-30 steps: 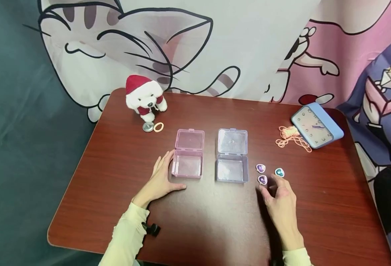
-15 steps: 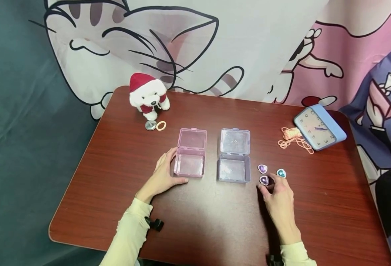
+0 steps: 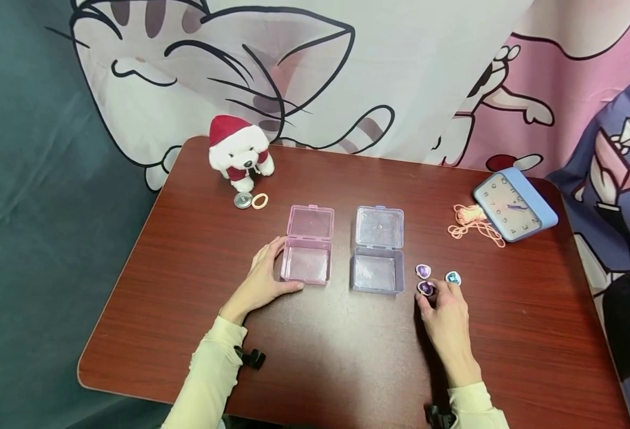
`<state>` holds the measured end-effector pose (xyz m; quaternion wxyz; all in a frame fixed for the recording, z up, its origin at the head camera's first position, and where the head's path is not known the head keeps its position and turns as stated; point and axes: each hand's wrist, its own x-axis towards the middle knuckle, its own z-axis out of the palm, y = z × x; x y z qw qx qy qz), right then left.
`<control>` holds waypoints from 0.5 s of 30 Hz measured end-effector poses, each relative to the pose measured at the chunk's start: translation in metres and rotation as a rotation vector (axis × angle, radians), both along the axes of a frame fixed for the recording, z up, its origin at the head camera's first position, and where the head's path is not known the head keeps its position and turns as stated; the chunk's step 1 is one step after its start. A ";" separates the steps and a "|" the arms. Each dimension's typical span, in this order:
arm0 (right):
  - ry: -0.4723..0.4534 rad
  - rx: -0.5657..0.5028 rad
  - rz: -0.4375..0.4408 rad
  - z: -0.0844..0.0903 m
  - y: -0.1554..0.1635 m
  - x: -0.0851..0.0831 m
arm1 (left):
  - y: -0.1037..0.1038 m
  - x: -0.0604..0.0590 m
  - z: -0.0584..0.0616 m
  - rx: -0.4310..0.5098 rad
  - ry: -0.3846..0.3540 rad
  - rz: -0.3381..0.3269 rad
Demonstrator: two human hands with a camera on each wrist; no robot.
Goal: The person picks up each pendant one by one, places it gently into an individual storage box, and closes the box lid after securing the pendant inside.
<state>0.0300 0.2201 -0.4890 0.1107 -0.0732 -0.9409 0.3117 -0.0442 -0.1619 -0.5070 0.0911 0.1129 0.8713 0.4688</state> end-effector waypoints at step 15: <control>-0.064 0.007 0.010 0.003 0.001 -0.008 | -0.001 0.001 0.002 0.007 -0.049 0.022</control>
